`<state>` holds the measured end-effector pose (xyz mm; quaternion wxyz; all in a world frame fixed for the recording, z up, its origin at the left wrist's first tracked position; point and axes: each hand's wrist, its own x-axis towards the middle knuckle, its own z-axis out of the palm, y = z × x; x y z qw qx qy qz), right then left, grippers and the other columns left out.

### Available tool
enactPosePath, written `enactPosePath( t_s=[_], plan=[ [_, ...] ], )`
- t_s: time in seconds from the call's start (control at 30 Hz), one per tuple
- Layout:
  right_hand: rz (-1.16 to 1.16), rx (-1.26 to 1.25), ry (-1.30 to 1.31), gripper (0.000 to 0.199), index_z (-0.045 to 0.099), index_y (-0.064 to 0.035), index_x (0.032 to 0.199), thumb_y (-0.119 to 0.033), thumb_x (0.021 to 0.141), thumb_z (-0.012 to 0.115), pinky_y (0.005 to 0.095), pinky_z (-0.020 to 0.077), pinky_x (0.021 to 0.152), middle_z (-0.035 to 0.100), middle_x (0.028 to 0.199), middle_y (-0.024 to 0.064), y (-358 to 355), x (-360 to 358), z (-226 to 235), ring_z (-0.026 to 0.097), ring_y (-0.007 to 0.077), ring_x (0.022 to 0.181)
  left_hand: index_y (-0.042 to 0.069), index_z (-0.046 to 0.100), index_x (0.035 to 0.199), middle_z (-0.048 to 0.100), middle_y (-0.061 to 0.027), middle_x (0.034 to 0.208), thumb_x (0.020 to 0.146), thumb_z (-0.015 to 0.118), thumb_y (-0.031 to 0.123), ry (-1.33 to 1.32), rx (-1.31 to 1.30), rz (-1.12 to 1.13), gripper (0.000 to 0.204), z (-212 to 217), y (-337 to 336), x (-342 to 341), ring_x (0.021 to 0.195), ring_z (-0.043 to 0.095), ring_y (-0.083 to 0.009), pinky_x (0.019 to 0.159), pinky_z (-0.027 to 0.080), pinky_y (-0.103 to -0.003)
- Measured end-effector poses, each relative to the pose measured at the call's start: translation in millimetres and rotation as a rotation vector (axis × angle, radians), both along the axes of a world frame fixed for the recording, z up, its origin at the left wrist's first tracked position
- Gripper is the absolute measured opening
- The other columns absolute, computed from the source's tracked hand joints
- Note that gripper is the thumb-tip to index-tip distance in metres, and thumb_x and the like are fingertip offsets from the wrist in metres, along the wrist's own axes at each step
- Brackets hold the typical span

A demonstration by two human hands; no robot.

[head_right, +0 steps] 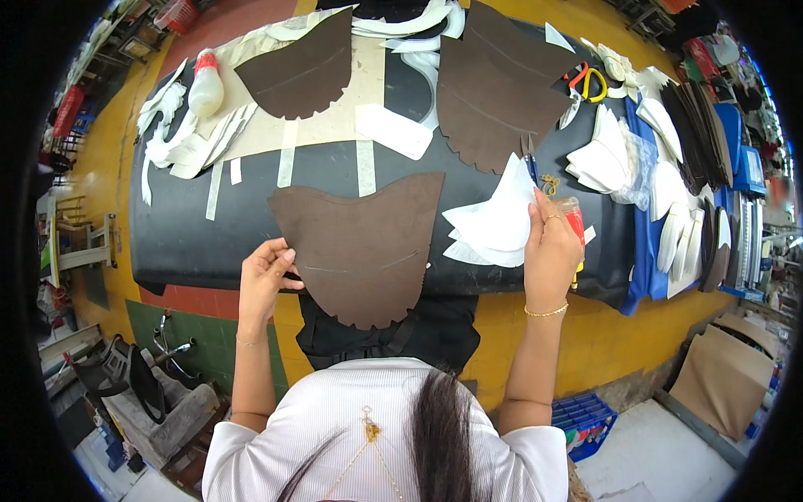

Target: The person aligns white paper templates on brown material pieces at a worktable, then moves to another station to unpack small white plastic parts from a bag and arrange them on a cardboard sheet. The person handles the parts one at a time and places them in rows.

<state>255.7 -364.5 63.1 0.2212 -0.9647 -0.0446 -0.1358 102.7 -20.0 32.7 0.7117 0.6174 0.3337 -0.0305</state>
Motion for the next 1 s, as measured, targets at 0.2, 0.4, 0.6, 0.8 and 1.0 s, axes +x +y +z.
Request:
enactPosePath(
  t_s=[0.2,0.4,0.6,0.8,1.0],
  plan=[
    [0.169,-0.334,-0.411,0.02,0.071,-0.0002,0.102,-0.014,0.088,0.067,0.0353,0.0527,0.074,0.069,0.101,0.0133,2.3,0.3,17.4,0.063,0.0266,0.073,-0.005,0.059,0.111,0.06,-0.0044,0.086,0.093,0.06,0.005,0.022,0.067,-0.04,0.02,6.2,0.2,10.9,0.069,0.06,-0.0094,0.056,0.059,-0.024],
    [0.013,0.183,0.008,0.016,0.068,0.0038,0.097,-0.01,0.089,0.068,0.025,0.0432,0.06,0.061,0.083,0.0071,-5.7,-17.6,35.3,0.054,0.0144,0.067,-0.008,0.057,0.109,0.06,-0.0066,0.086,0.094,0.057,0.004,0.022,0.041,0.028,0.019,-3.8,2.2,5.0,0.066,0.06,-0.01,0.054,0.059,-0.025],
    [0.046,0.597,0.13,0.014,0.067,0.0046,0.098,-0.007,0.09,0.067,0.0215,0.0401,0.056,0.062,0.076,0.0035,-5.7,-40.3,50.2,0.05,0.0066,0.064,-0.005,0.058,0.098,0.06,-0.007,0.075,0.093,0.062,0.009,0.077,0.095,0.012,0.016,6.4,2.3,7.4,0.054,0.058,-0.0093,0.049,0.054,-0.023],
    [0.279,1.077,0.506,0.018,0.057,0.0024,0.098,-0.005,0.087,0.069,0.0207,0.0496,0.051,0.067,0.081,0.0127,40.4,-77.0,74.7,0.062,0.0118,0.059,-0.003,0.061,0.091,0.066,-0.011,0.074,0.098,0.058,0.03,0.114,-0.157,-0.218,0.033,23.2,8.2,-18.4,0.057,0.065,-0.0147,0.049,0.053,-0.024],
    [0.518,1.14,0.916,0.022,0.051,0.0012,0.103,-0.006,0.09,0.066,0.0232,0.0521,0.057,0.068,0.085,0.0126,60.7,-94.7,35.4,0.068,0.016,0.069,-0.003,0.058,0.12,0.068,-0.0144,0.102,0.095,0.063,0.023,-0.049,-0.67,-0.224,0.036,26.5,-26.2,-30.6,0.089,0.071,-0.0217,0.067,0.06,-0.028]
  ],
)
